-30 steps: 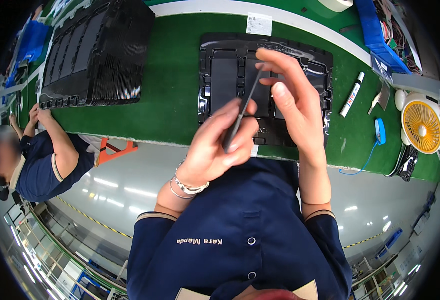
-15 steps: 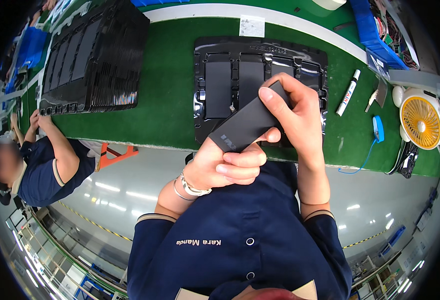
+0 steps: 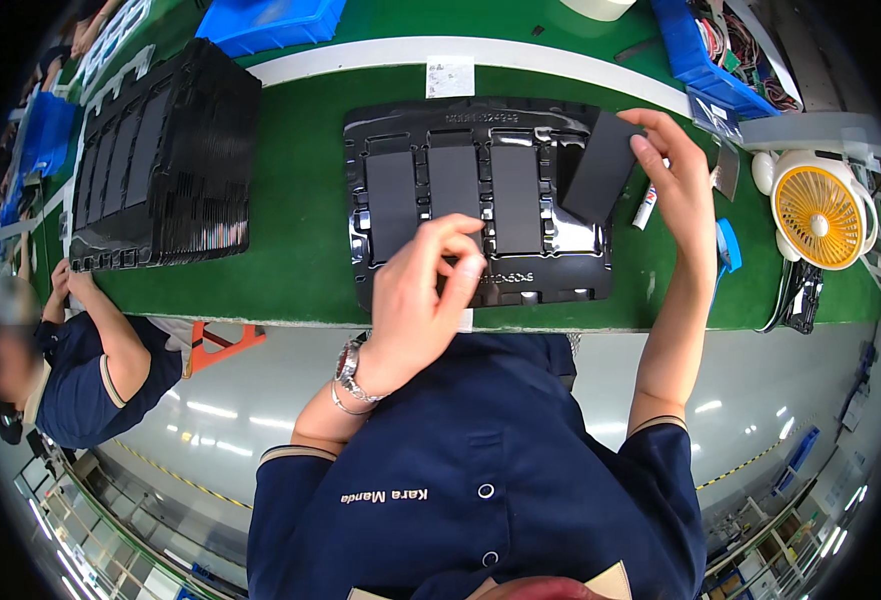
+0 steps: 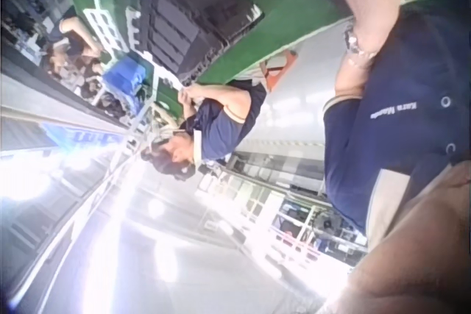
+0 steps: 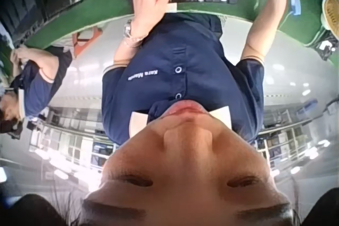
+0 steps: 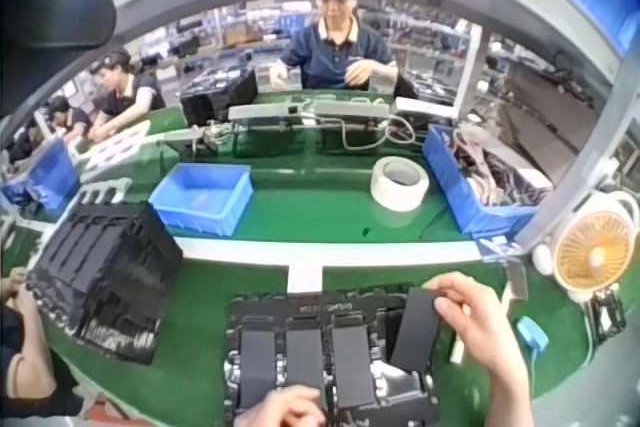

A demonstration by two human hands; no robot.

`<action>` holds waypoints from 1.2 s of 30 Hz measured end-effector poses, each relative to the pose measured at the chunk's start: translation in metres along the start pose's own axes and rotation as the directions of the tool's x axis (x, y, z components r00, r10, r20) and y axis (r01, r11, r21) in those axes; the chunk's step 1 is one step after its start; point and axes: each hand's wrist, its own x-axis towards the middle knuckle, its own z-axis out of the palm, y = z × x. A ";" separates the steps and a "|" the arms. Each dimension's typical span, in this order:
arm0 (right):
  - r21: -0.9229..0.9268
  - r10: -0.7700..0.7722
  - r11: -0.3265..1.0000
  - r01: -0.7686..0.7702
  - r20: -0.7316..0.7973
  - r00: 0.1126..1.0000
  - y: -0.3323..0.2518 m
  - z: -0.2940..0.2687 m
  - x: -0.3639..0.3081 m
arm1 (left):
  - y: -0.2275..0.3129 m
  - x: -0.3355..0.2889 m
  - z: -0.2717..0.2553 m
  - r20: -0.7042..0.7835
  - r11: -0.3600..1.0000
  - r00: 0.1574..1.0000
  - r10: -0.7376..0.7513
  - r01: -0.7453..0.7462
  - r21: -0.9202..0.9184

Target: Insert battery-like components into a black tray and mark them with a pen.

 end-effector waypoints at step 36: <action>-0.237 -0.367 0.914 0.330 -0.132 0.921 -0.032 0.116 -0.060 | -0.025 0.076 -0.024 0.220 0.693 0.959 0.180 -0.282 0.664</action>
